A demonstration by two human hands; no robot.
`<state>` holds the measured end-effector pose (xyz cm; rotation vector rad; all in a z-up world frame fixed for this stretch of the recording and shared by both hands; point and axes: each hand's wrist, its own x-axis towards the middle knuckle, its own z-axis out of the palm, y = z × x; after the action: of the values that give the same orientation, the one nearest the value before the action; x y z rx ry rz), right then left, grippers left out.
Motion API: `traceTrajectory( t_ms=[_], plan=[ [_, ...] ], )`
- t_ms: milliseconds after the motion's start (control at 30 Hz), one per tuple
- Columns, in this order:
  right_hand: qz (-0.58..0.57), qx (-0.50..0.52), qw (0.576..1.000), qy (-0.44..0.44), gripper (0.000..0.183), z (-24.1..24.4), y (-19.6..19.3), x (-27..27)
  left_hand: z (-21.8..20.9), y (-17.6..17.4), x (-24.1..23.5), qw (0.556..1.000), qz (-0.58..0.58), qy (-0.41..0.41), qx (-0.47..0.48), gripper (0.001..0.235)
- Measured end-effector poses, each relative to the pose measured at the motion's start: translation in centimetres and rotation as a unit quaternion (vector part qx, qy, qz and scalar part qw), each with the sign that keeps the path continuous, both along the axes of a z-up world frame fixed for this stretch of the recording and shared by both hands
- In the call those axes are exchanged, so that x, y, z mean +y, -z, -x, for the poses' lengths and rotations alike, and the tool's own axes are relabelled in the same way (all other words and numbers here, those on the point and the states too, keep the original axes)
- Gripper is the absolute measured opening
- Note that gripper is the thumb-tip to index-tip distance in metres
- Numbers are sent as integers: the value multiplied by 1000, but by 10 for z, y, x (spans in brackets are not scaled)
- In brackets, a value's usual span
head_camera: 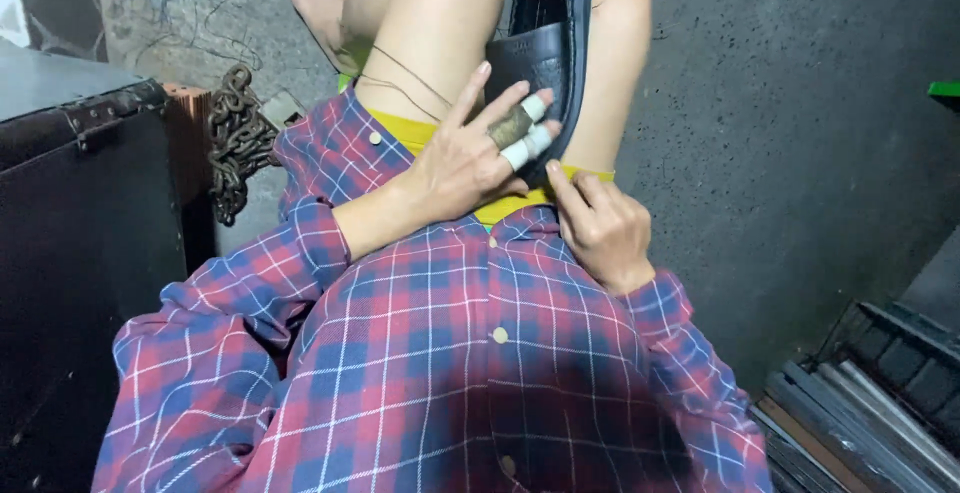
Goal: The person sits on the floor and sews a black slide sandal using a needle and thread. They repeatedly push the needle through the sandal's strap and pull the thread to secure it. The person occasionally adjusts the sandal's position on their lap and reaches for other sandals in a nearby red basket.
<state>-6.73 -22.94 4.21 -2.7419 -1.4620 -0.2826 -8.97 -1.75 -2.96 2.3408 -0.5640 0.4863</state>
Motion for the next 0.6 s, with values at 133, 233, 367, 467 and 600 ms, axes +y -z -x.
traceTrajectory(
  t_ms=[133, 233, 367, 467, 600],
  plan=[
    [-4, 34, 998, 43, 20, 6, -2, 0, 7, 5, 1, 997, 71, -5, -29, 49],
    [-29, 82, 994, 63, 19, 14, -2, 1, 13, 8, -1, 998, 52, 0, -46, 16],
    [-22, 85, 993, 75, 19, 14, 0, 0, 15, -9, 9, 999, -8, 26, 35, 11],
    [-15, 75, 995, 71, 19, 7, 1, 0, 8, -25, 18, 987, -58, 50, 142, 3],
    [2, 54, 998, 43, 15, 0, -3, -2, 13, -31, 28, 958, -130, 74, 244, 12]
  ],
)
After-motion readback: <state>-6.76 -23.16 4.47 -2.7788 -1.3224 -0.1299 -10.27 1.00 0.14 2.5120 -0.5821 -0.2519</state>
